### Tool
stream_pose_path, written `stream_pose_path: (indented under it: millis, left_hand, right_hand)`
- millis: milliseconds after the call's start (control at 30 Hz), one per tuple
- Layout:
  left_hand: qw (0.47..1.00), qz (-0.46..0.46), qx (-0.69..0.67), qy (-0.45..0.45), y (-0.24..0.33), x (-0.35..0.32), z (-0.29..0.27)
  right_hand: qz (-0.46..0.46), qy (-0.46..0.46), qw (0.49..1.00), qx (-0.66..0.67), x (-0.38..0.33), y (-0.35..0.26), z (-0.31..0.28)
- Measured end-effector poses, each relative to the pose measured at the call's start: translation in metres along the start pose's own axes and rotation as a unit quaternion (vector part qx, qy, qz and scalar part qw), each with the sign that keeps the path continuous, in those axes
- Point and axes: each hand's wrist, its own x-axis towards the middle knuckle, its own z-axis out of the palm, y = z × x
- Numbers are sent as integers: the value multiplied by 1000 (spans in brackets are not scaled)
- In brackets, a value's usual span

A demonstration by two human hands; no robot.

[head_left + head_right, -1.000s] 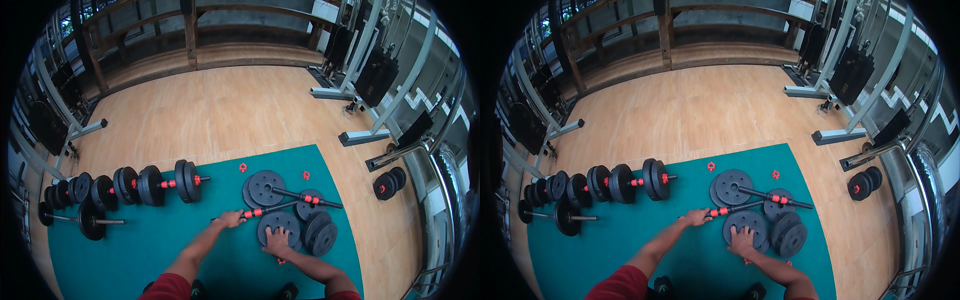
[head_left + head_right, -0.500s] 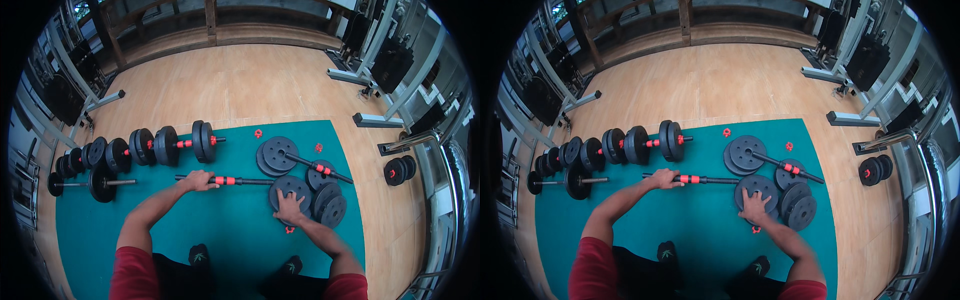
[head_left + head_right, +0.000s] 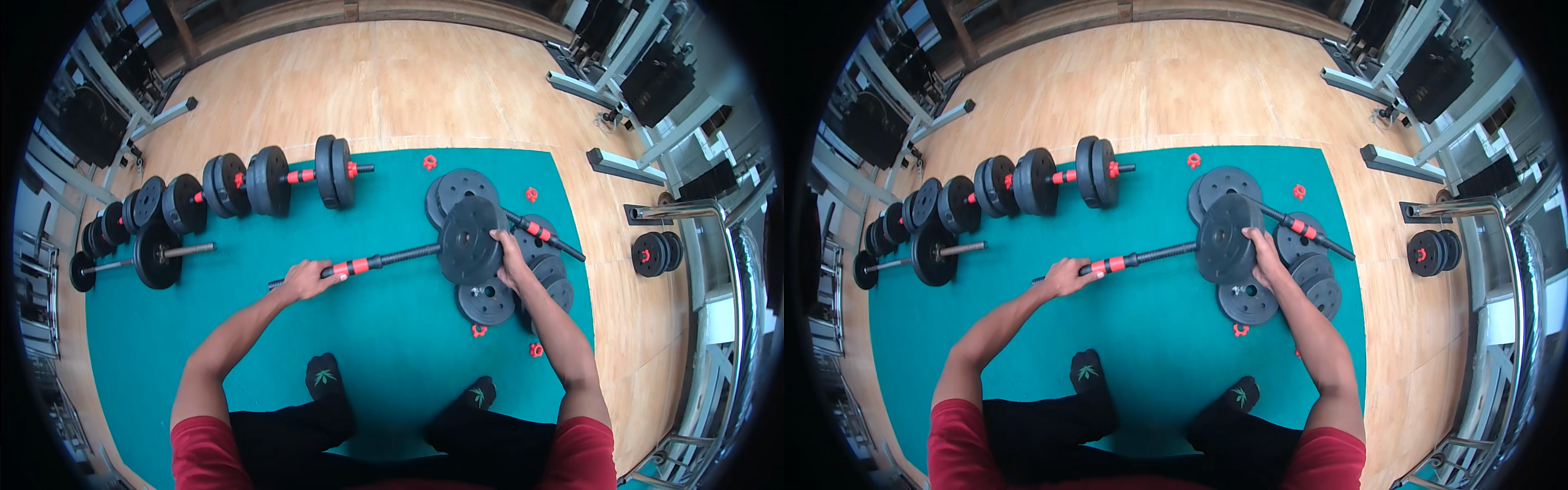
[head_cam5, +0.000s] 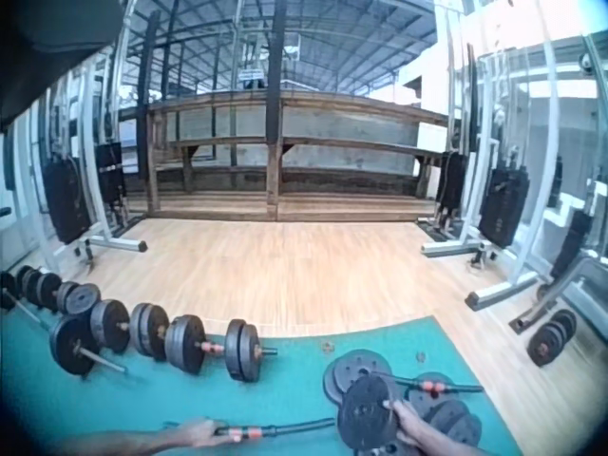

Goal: The person assembles a dumbbell by sliding weight plates onto a bar and twisting red collars onto the ends to secure them. They add multiple plates to each side of the bar while kneeling on a gym mat.

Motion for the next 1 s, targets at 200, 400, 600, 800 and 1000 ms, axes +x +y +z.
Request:
stream_pose_path:
  millis: [200, 400, 600, 800, 1000]
  left_hand:
    - [999, -34, -26, 16, -14, -14, 4]
    - [997, -73, 13, -5, -71, -46, 9]
    - [991, -127, 5, -42, -104, -64, 30]
    - [987, -151, -5, -45, -93, -63, 28]
    - [989, -120, 8, -81, -107, -56, 40]
  right_hand:
    - [-121, 5, 947, -298, 25, 31, 49]
    - [-202, -142, 783, -571, 13, 61, 82]
    - [-289, -201, 479, -804, -4, 128, 66]
    - [-396, -261, 374, -797, 18, 122, 32]
    - [-236, -269, 388, -849, 20, 101, 51]
